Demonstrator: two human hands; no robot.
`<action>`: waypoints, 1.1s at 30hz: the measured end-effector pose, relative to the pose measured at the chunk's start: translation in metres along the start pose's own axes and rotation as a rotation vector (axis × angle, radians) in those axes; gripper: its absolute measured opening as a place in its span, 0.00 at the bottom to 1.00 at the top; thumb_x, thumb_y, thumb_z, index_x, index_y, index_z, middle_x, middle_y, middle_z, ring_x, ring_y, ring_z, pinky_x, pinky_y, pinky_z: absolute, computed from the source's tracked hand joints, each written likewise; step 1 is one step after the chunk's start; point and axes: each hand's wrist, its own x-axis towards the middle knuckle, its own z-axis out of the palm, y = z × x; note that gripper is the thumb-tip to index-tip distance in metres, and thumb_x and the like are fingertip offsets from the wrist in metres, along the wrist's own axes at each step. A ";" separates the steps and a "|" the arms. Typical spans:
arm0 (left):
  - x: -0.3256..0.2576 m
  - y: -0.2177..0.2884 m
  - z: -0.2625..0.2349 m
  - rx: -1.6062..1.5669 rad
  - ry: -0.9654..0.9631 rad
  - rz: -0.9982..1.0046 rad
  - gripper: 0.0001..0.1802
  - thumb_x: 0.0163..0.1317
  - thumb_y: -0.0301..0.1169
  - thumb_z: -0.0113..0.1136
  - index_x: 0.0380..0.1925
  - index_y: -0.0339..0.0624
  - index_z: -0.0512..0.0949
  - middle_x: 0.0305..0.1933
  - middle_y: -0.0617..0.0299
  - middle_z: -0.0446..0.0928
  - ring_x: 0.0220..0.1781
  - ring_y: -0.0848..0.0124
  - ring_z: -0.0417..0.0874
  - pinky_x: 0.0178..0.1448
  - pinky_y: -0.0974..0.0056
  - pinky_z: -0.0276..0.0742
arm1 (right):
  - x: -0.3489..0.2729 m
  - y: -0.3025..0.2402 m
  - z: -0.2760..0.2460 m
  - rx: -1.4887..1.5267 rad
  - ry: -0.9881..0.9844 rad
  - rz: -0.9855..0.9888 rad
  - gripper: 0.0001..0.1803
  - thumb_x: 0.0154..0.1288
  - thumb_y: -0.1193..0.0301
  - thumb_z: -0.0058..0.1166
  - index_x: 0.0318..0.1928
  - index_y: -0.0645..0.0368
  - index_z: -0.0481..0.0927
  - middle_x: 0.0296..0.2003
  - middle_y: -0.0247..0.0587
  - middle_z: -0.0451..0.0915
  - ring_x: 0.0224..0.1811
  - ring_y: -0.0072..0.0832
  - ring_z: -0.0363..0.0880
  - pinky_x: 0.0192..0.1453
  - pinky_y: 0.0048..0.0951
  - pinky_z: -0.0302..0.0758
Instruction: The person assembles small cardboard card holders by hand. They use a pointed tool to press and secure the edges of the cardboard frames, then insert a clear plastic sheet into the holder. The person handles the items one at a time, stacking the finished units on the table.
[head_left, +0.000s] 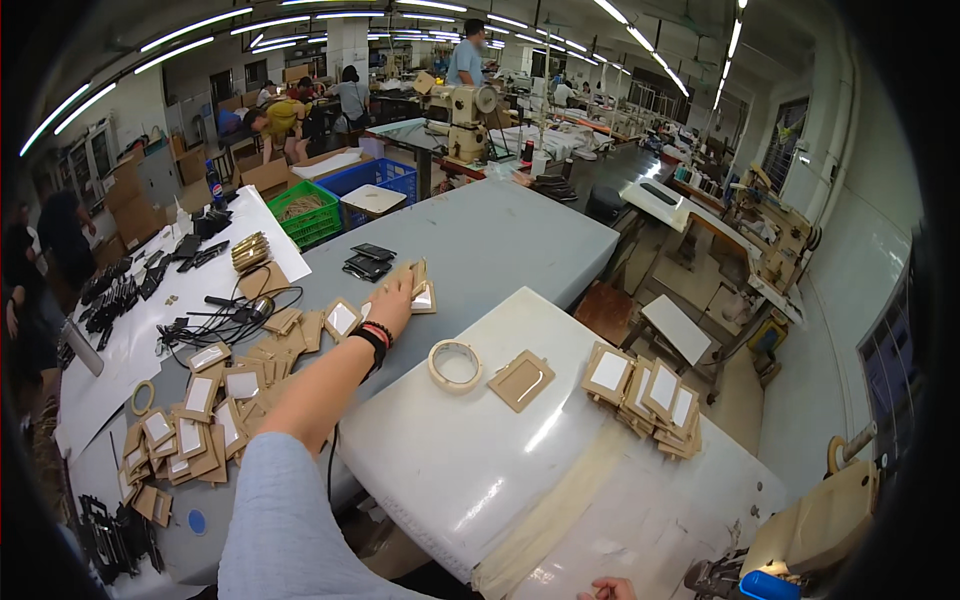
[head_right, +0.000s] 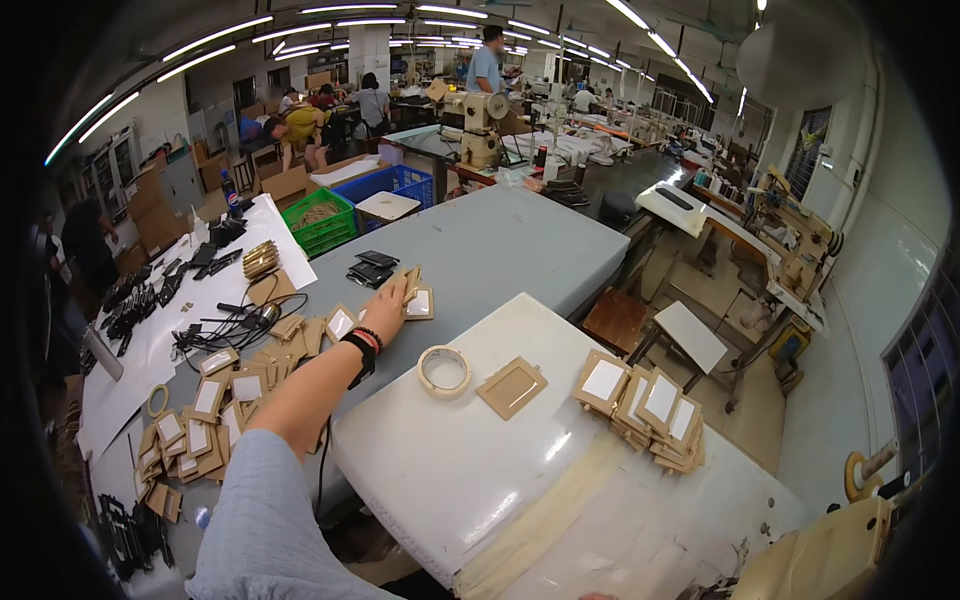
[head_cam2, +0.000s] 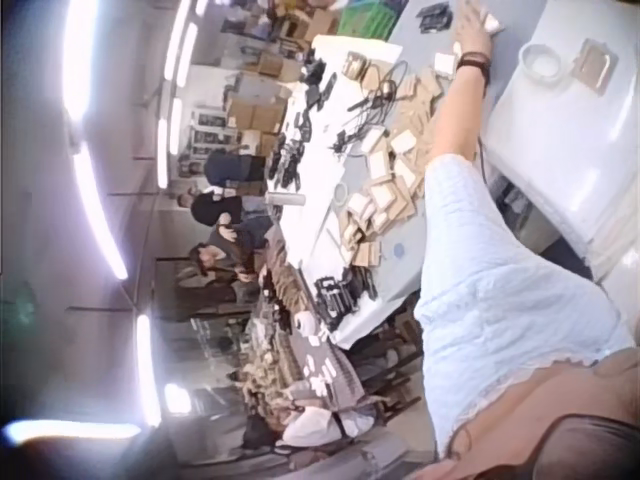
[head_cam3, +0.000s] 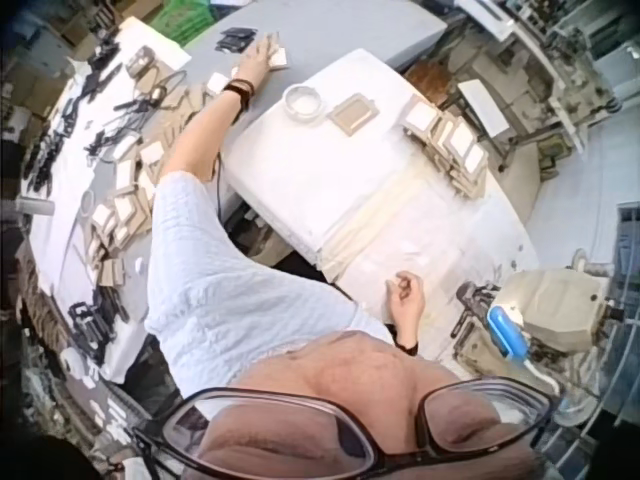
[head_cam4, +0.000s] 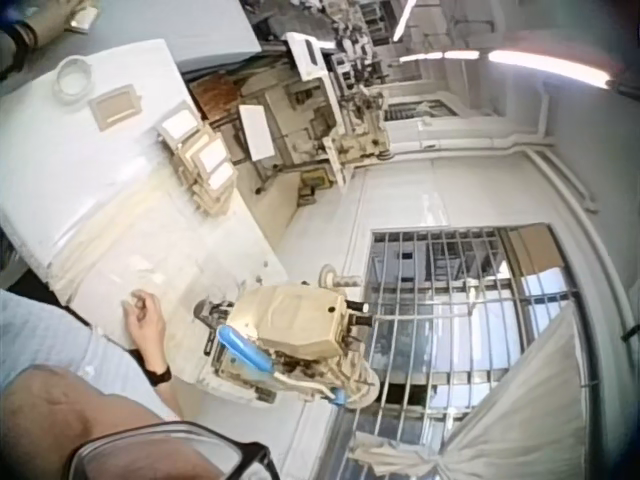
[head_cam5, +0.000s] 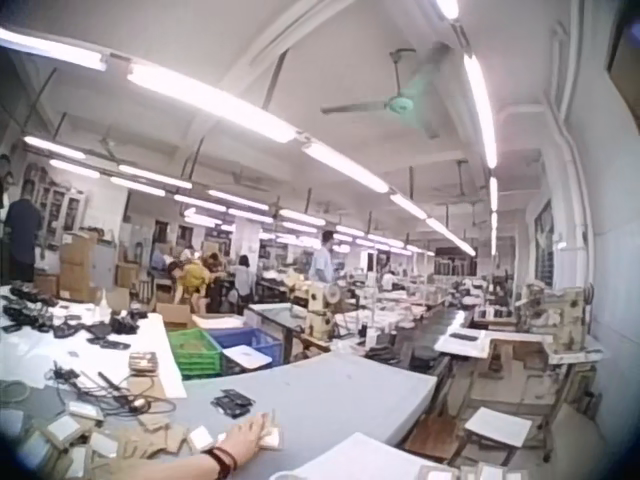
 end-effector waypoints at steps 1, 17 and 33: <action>-0.007 -0.002 -0.012 -0.043 0.049 0.063 0.32 0.60 0.26 0.52 0.66 0.43 0.60 0.58 0.42 0.68 0.56 0.44 0.73 0.58 0.40 0.69 | 0.001 0.002 0.000 0.003 -0.001 -0.022 0.14 0.53 0.73 0.65 0.42 0.57 0.79 0.28 0.31 0.70 0.24 0.21 0.65 0.30 0.21 0.67; -0.228 0.140 -0.107 -0.197 -0.231 1.277 0.31 0.64 0.32 0.47 0.69 0.54 0.58 0.72 0.49 0.56 0.72 0.47 0.58 0.74 0.41 0.53 | 0.000 0.009 0.005 0.030 -0.019 -0.122 0.15 0.58 0.71 0.62 0.45 0.61 0.77 0.32 0.39 0.73 0.32 0.28 0.71 0.39 0.28 0.72; -0.247 0.146 -0.101 -0.707 -0.163 0.709 0.48 0.39 0.27 0.47 0.69 0.40 0.52 0.75 0.47 0.49 0.79 0.52 0.43 0.75 0.37 0.29 | 0.006 0.036 -0.008 0.020 -0.203 -0.049 0.18 0.61 0.68 0.62 0.48 0.62 0.75 0.32 0.35 0.72 0.33 0.24 0.69 0.41 0.26 0.71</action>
